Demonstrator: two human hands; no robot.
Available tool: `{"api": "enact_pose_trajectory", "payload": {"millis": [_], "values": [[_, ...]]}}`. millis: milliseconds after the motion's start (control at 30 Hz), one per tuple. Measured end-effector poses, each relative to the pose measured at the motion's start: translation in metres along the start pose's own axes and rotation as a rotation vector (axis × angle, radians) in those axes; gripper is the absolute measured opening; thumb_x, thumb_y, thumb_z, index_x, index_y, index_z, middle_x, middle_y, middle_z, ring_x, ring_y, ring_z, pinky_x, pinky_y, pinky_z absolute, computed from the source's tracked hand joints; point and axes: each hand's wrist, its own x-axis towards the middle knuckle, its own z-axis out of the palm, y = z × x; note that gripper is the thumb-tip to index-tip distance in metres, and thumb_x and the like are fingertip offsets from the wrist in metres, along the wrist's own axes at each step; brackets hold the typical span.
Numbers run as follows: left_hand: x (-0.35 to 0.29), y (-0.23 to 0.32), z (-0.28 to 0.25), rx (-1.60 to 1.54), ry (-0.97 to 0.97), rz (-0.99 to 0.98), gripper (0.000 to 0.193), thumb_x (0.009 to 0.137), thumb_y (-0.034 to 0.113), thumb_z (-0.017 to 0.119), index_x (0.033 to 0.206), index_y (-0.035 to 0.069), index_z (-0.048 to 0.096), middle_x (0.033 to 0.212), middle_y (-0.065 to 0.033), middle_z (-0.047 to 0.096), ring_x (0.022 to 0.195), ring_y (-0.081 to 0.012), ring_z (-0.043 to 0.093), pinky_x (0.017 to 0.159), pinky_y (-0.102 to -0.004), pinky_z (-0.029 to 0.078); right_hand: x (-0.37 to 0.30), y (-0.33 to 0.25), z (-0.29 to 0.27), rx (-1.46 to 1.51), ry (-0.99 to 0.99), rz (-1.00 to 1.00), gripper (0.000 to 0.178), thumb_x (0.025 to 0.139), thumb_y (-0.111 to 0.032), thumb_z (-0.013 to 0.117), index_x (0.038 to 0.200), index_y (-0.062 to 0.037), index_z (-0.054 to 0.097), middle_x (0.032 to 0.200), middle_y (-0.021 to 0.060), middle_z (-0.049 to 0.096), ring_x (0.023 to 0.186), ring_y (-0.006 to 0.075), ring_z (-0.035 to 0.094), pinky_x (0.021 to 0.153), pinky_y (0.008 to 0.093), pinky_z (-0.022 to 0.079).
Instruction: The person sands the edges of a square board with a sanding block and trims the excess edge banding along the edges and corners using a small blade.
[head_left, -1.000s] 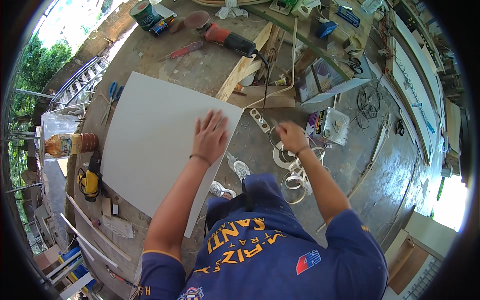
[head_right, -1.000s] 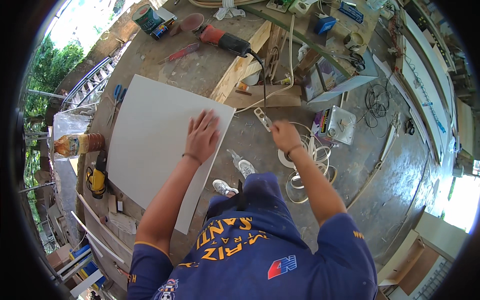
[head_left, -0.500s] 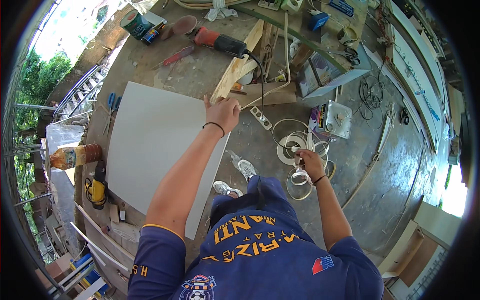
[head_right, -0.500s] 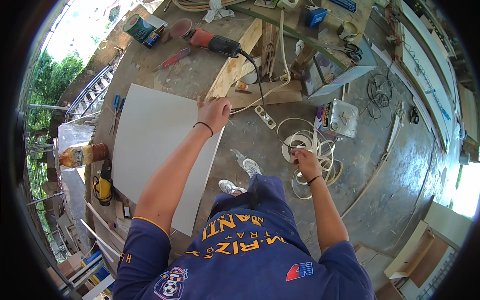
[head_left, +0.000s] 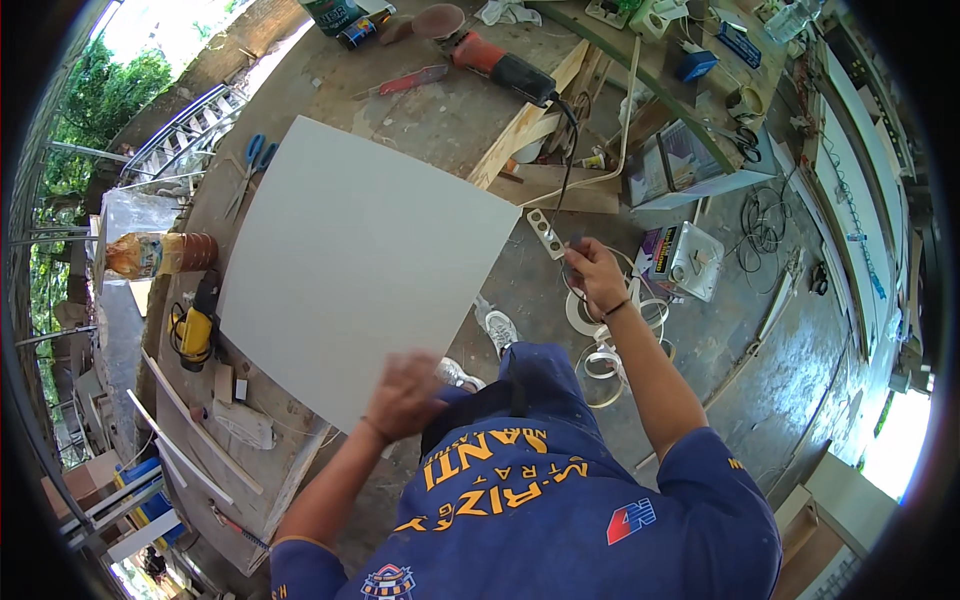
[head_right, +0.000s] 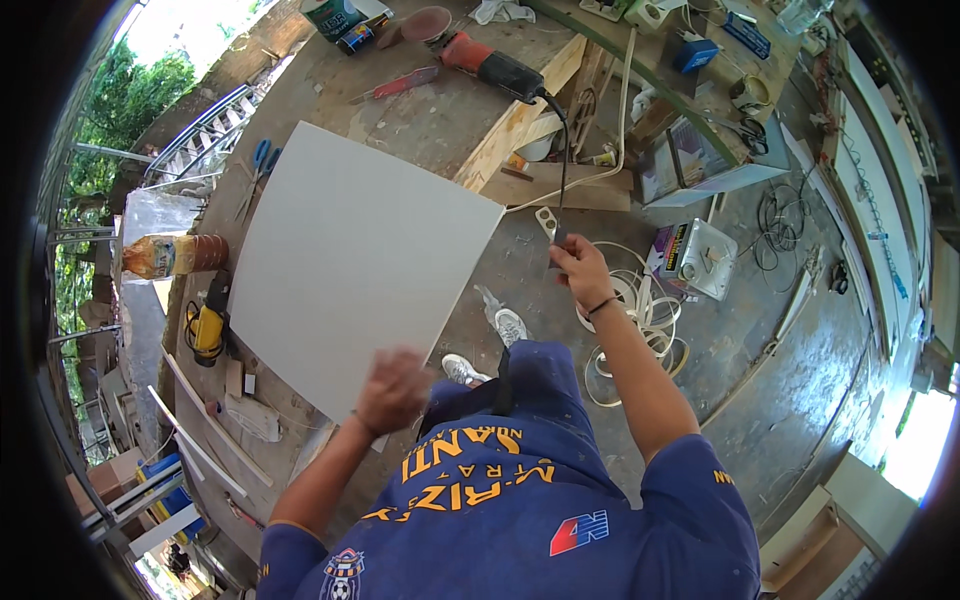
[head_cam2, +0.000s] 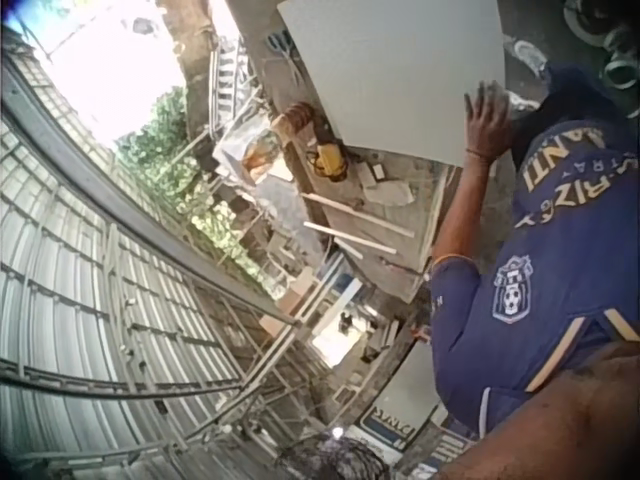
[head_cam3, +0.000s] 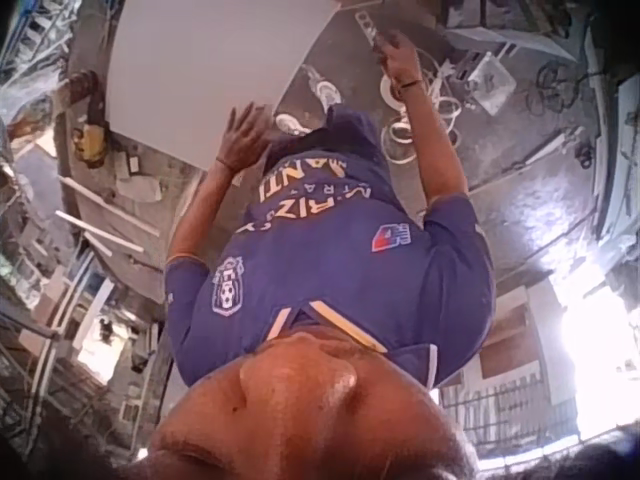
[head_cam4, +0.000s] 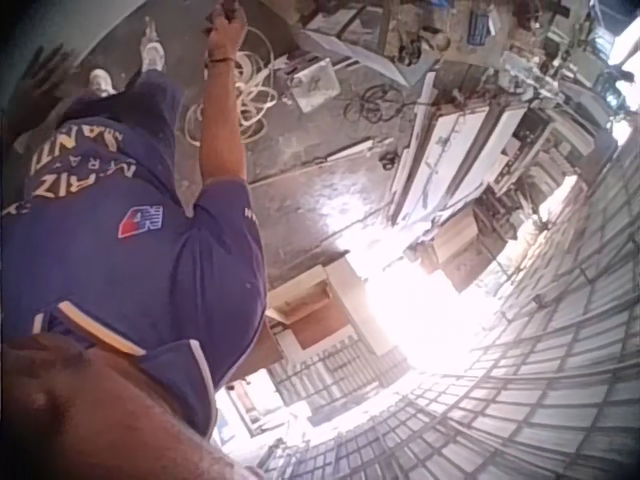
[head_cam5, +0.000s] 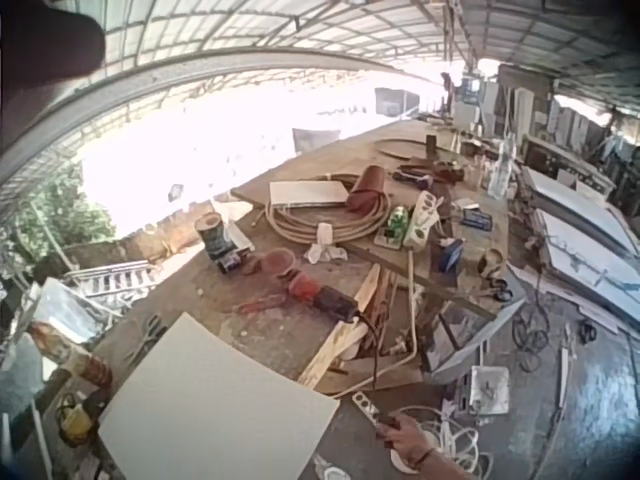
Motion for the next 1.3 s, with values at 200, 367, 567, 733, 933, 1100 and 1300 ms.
{"api": "enact_pose_trajectory", "payload": {"millis": [200,367,567,733,933,1100,1300], "values": [[-0.081,-0.103,0.002,0.140,0.412,-0.626,0.058,0.094,0.042,0.048,0.142,0.010,0.041,0.153,-0.0130,0.031,0.144,-0.0333,0.022,0.115,-0.0535,0.013,0.007,-0.018,0.042,-0.587,0.023,-0.552,0.024,0.078,-0.012,0.070,0.100,-0.0036,0.063,0.075,0.0100,0.061,0.065,0.0198,0.059,0.064,0.0349,0.049],[-0.078,-0.103,-0.003,0.155,0.405,-0.710,0.059,0.094,0.042,0.048,0.144,0.013,0.039,0.154,-0.0116,0.030,0.144,-0.0334,0.022,0.114,-0.0541,0.015,0.010,-0.038,0.076,-1.065,0.160,-1.102,0.025,0.078,-0.005,0.062,0.103,-0.0108,0.066,0.083,0.0110,0.061,0.076,0.0320,0.061,0.067,0.0423,0.051],[-0.071,-0.101,-0.006,0.134,0.387,-0.752,0.060,0.091,0.041,0.052,0.145,0.018,0.038,0.155,-0.0084,0.028,0.144,-0.0311,0.021,0.114,-0.0546,0.015,-0.008,-0.020,0.097,-1.232,0.241,-1.169,0.027,0.078,-0.004,0.061,0.103,-0.0112,0.066,0.083,0.0094,0.057,0.082,0.0294,0.060,0.069,0.0403,0.051],[-0.072,-0.103,-0.001,0.165,0.429,-0.769,0.061,0.091,0.047,0.050,0.145,0.021,0.038,0.156,-0.0052,0.027,0.144,-0.0264,0.022,0.115,-0.0534,0.016,-0.071,0.031,0.132,-1.247,0.120,-1.221,0.029,0.075,-0.003,0.062,0.103,-0.0092,0.063,0.078,0.0099,0.053,0.076,0.0296,0.058,0.063,0.0408,0.049],[-0.066,-0.103,-0.005,0.181,0.385,-0.821,0.062,0.092,0.053,0.042,0.147,0.024,0.034,0.156,-0.0049,0.027,0.146,-0.0233,0.018,0.118,-0.0494,0.011,-0.179,0.124,0.185,-0.998,-0.098,-1.330,0.030,0.074,-0.005,0.063,0.104,-0.0098,0.061,0.073,0.0088,0.049,0.070,0.0264,0.055,0.053,0.0384,0.047],[-0.064,-0.101,-0.011,0.165,0.344,-0.847,0.063,0.092,0.053,0.041,0.148,0.026,0.031,0.157,-0.0032,0.024,0.146,-0.0216,0.018,0.118,-0.0480,0.011,-0.270,0.184,0.234,-1.059,-0.439,-1.076,0.021,0.079,-0.012,0.059,0.101,-0.0102,0.062,0.074,0.0075,0.050,0.071,0.0260,0.056,0.056,0.0378,0.048],[-0.064,-0.104,-0.008,0.162,0.372,-0.826,0.062,0.092,0.052,0.043,0.147,0.024,0.034,0.156,-0.0034,0.025,0.145,-0.0223,0.018,0.117,-0.0490,0.013,-0.246,0.116,0.191,-0.851,-0.420,-1.035,0.014,0.081,-0.007,0.059,0.095,-0.0074,0.062,0.078,0.0092,0.058,0.068,0.0261,0.059,0.061,0.0345,0.049]]}}
